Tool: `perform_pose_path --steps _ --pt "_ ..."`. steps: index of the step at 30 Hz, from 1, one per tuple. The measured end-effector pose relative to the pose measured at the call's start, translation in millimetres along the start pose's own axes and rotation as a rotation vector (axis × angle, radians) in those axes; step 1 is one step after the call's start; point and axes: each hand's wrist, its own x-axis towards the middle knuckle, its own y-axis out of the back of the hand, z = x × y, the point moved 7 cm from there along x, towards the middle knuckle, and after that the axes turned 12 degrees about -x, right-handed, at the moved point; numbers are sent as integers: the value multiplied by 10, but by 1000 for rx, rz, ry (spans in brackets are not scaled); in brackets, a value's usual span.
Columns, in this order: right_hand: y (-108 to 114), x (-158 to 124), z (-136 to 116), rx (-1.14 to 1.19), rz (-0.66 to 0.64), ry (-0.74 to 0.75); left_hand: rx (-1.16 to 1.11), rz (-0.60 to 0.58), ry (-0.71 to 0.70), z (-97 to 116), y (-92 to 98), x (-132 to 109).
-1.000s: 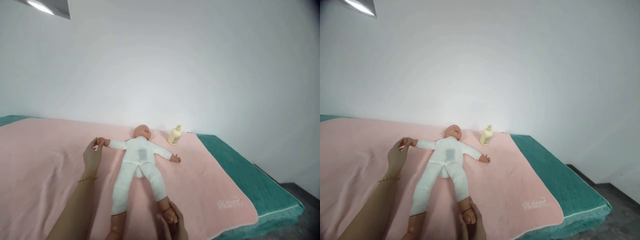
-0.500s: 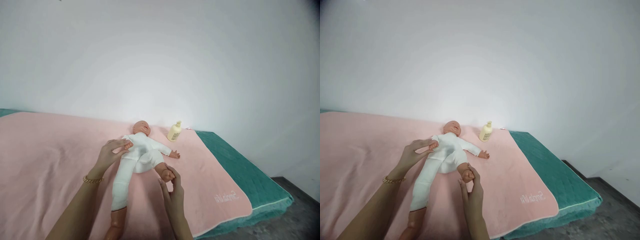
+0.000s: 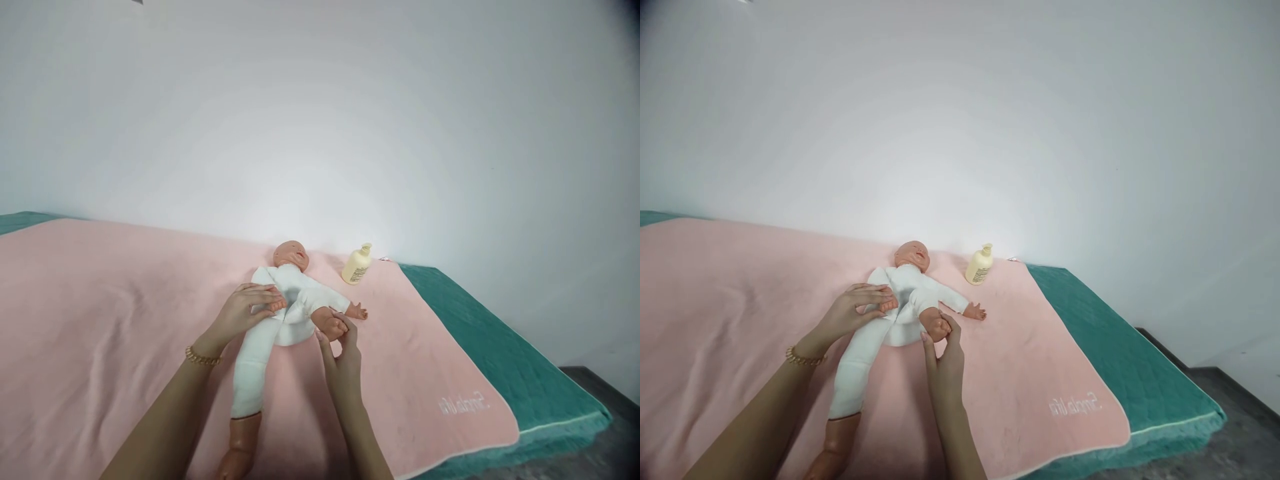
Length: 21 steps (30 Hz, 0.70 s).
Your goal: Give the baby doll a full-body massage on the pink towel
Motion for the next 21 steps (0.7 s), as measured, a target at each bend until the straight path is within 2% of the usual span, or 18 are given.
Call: perform_pose_path --steps 6,12,17,19,21 --pt "121 -104 -37 -2 15 11 -135 196 88 -90 248 -46" --pt "327 -352 -25 -69 -8 81 -255 488 403 -285 523 -214" --pt "419 -621 109 -84 12 196 -195 745 482 -382 748 -357" --pt "417 -734 240 -84 2 209 -116 781 517 -445 828 -409" --pt "411 -848 395 -96 7 223 -11 773 615 -550 892 -470"
